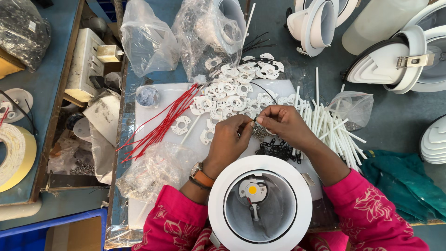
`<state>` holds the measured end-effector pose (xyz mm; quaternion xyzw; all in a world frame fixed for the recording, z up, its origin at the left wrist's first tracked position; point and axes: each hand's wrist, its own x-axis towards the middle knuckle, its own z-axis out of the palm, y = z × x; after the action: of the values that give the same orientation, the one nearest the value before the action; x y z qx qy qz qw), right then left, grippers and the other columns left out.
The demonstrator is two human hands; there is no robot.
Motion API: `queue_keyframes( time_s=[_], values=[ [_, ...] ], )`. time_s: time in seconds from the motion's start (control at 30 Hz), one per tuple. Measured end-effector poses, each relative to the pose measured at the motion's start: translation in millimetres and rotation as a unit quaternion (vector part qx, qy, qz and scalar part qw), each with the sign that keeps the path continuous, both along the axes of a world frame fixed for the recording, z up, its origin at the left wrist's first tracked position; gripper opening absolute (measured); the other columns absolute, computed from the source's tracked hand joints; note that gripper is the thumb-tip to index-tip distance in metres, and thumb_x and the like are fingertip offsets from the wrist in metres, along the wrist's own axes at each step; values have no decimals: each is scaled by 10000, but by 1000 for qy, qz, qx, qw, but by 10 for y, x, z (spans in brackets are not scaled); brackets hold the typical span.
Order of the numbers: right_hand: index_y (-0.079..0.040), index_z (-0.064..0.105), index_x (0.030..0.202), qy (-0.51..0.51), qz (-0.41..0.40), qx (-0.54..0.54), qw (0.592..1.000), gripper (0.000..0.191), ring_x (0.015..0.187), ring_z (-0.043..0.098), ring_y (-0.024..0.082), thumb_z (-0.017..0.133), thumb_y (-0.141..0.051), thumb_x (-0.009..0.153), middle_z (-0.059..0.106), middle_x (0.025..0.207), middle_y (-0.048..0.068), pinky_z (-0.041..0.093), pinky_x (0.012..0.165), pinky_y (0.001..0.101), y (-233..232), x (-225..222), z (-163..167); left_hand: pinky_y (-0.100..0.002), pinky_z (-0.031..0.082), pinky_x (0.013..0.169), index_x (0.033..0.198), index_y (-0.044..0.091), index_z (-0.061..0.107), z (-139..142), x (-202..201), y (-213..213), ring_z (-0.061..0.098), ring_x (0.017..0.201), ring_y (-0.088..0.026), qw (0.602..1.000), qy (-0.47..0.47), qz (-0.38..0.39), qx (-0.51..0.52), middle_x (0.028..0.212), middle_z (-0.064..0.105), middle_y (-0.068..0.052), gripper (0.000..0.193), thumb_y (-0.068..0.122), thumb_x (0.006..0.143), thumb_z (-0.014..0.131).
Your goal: The person assembles recessed LED light fixtures by hand, connecting red and black wires to the LED module, inserting the module into the housing, and securing it with a screwdriver. The person places completed units into a blue crate and repeats the process with additional components.
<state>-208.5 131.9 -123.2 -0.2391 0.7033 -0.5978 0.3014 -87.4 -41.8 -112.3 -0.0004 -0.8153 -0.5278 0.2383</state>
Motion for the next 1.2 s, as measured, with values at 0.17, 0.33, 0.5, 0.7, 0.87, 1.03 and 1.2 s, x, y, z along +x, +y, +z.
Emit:
queue_keyframes(
  time_s=[0.17,0.33,0.5,0.7,0.87,1.03,1.2],
  values=[
    [-11,684,993,-2,-39,-76,996,179,647,597,42,745,-172,939,679,773,-16,465,557,198,-58,66,-63,-307,500,555,963,-15,708,38,7,14,650,597,-178,999,-16,6,42,769,710,-132,106,90,946,709],
    [29,724,1105,10,-63,-118,991,206,815,701,110,715,-119,962,766,936,85,580,755,251,-115,137,-106,-278,491,546,914,-10,741,28,1,3,623,580,-121,1000,-12,11,0,757,728,-109,117,98,895,782],
    [29,727,1123,42,-36,-108,993,197,858,712,103,687,-83,966,758,1015,82,605,789,260,-62,124,-86,-219,548,626,1101,-18,700,-73,-21,-12,673,703,-71,972,-48,-51,226,825,738,-64,238,85,898,768],
    [23,699,1139,34,-20,-117,992,237,957,737,104,722,-25,908,756,1048,70,599,845,240,-93,157,-37,-220,580,655,1180,-40,726,-202,-91,-58,723,754,-95,968,-75,-43,236,897,768,-80,276,75,929,736],
    [-31,715,1064,-3,-53,-66,996,180,798,737,122,767,-85,901,761,921,82,600,723,252,-65,92,81,-227,583,671,1119,-67,750,-274,-86,-112,723,755,-105,968,-89,-56,228,881,770,-101,213,72,960,724],
    [-147,786,992,426,5,128,896,108,875,679,192,780,-145,883,702,958,10,548,743,327,69,4,201,-253,608,647,1092,-81,732,-290,-148,-221,730,720,-125,944,-71,10,321,881,758,-101,203,58,946,714],
    [-147,793,1009,568,94,166,801,279,962,629,241,707,-27,773,659,959,37,538,819,360,32,38,179,-241,593,656,1141,-72,728,-324,-160,-241,712,721,-115,949,-86,-1,302,873,751,-99,242,77,950,711]
  ],
)
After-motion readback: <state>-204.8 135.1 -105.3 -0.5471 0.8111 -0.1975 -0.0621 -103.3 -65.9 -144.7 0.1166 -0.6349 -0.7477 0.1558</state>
